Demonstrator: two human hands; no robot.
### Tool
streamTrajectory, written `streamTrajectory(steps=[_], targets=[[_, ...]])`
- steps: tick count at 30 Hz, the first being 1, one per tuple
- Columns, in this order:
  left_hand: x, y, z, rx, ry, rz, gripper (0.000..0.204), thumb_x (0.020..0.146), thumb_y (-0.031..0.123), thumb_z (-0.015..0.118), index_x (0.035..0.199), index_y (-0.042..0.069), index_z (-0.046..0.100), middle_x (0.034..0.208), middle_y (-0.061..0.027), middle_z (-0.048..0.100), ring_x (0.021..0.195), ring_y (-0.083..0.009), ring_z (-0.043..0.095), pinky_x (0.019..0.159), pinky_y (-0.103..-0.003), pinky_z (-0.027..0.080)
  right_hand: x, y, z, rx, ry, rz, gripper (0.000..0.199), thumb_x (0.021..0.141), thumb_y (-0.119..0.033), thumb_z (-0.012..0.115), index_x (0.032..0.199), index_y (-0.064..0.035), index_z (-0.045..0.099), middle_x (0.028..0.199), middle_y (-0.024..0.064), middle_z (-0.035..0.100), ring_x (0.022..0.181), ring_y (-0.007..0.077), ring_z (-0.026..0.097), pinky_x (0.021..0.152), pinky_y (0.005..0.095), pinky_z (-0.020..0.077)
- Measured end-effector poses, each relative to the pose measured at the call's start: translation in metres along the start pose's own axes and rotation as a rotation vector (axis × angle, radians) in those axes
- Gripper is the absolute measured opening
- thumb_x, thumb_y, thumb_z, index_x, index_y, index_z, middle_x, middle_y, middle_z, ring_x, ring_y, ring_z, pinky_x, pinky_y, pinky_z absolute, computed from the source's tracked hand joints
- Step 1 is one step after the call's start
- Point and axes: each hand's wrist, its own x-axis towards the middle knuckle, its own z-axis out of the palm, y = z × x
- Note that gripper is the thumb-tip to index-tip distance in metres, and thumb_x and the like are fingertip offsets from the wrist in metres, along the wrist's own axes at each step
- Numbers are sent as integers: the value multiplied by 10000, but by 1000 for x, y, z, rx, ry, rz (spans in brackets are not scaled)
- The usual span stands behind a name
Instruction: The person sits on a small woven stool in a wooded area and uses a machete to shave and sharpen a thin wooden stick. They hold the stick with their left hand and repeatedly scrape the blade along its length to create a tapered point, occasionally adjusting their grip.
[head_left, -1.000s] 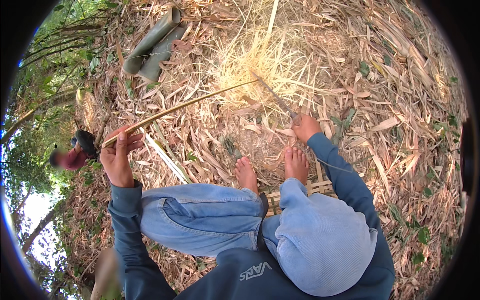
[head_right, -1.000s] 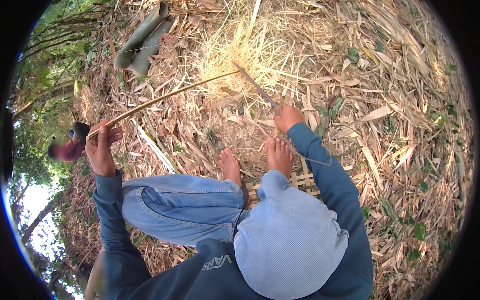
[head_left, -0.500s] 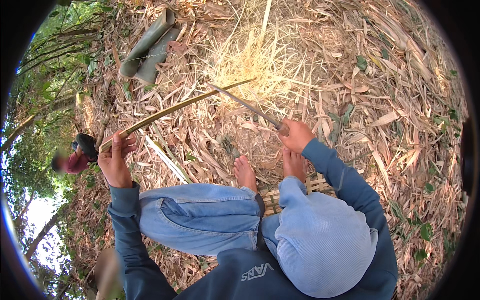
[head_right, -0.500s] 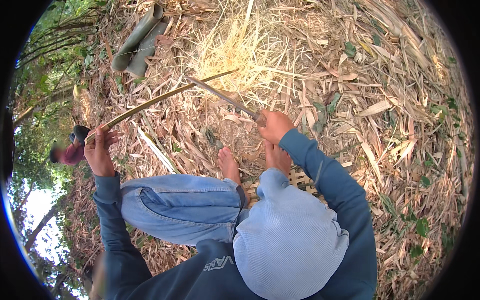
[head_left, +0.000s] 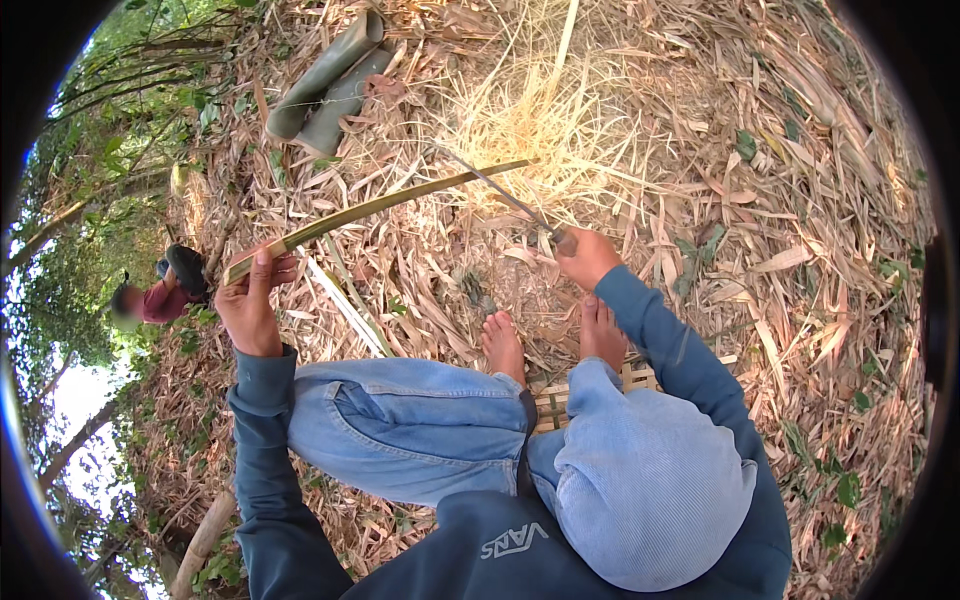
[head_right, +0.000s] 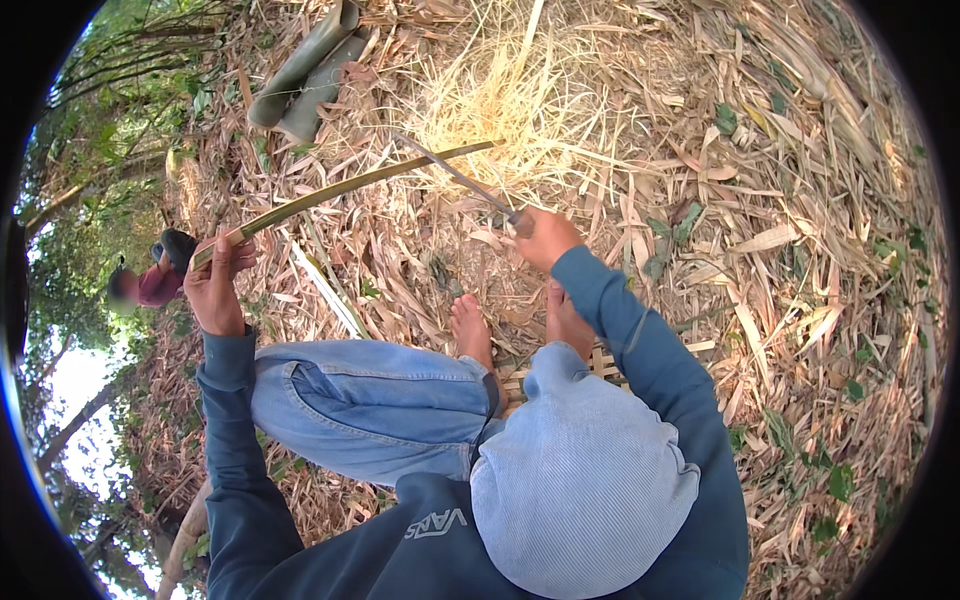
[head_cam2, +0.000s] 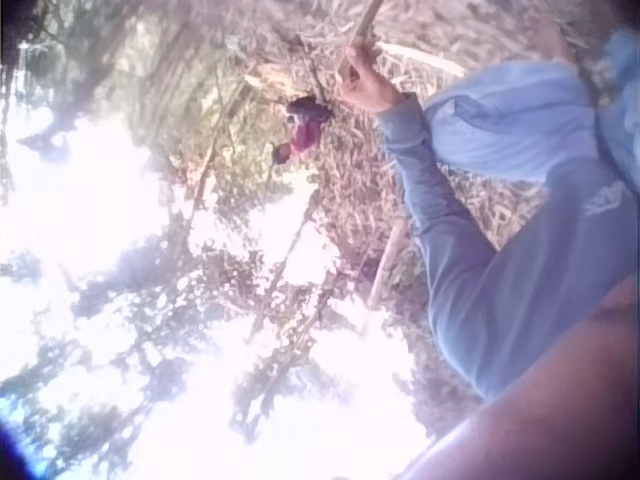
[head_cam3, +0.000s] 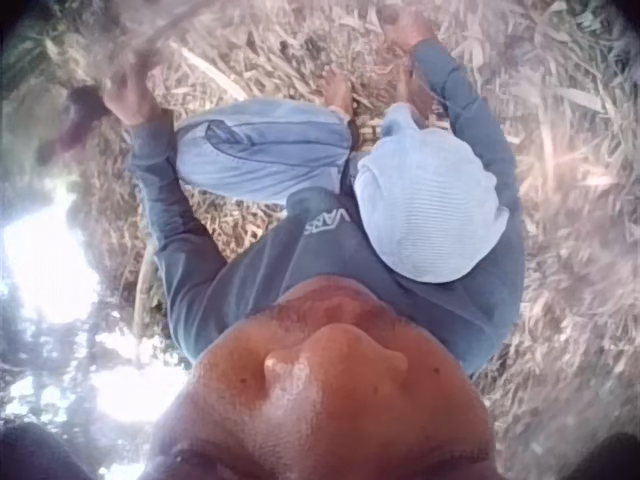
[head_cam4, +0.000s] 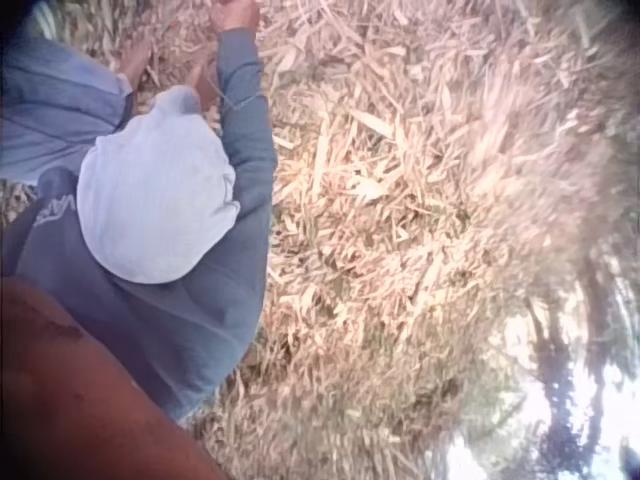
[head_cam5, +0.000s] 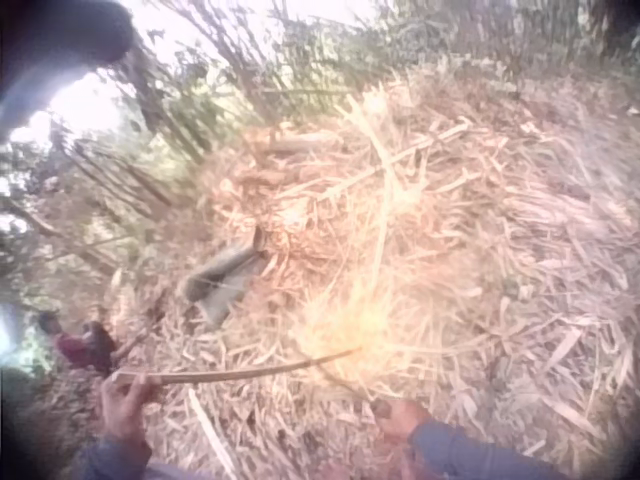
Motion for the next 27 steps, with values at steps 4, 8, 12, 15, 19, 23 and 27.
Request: streamTrajectory(steps=[4,8,12,15,19,23,27], targets=[[-8,-15,-13,-5,34,-12,279,954,185,550,1069,-63,605,913,-137,671,763,-187,666,661,-273,552,-17,-55,-9,-239,-75,-4,223,783,-218,616,945,-71,573,747,183,644,731,370,643,697,470,508],[-6,-5,-7,4,11,13,278,954,187,551,1063,-63,607,915,-136,670,766,-188,666,656,-272,552,-20,-16,13,-192,67,-31,206,780,-224,627,887,-51,597,730,182,649,721,376,644,676,449,509],[-8,0,0,-17,-5,19,271,939,166,575,1044,-79,625,858,-145,674,745,-190,669,649,-287,563,2,20,-13,-140,61,145,288,757,-238,632,985,-63,625,839,245,649,806,403,631,758,462,502],[-11,-15,-16,-3,-7,-13,280,951,188,555,1055,-65,613,891,-130,671,761,-187,669,656,-275,552,-16,-6,-4,-246,-28,104,301,757,-233,625,995,-49,623,839,230,655,825,397,637,764,462,503],[-6,1,-4,8,-6,30,295,942,203,573,1050,-67,621,895,-136,670,751,-190,667,653,-278,555,4,28,-11,-293,49,245,330,766,-256,622,998,-21,616,871,238,658,833,397,643,771,470,510],[-13,-6,-9,14,27,1,296,942,201,574,1051,-70,622,899,-131,666,756,-203,672,635,-280,557,-7,15,-13,-284,-17,217,362,765,-262,621,1009,6,619,895,262,652,870,401,641,803,457,509],[-7,0,-8,-35,61,28,290,946,199,565,1061,-64,612,908,-139,669,743,-194,670,625,-277,551,11,71,-27,-293,-38,260,373,743,-254,645,987,27,615,910,267,647,873,408,635,798,447,508]])
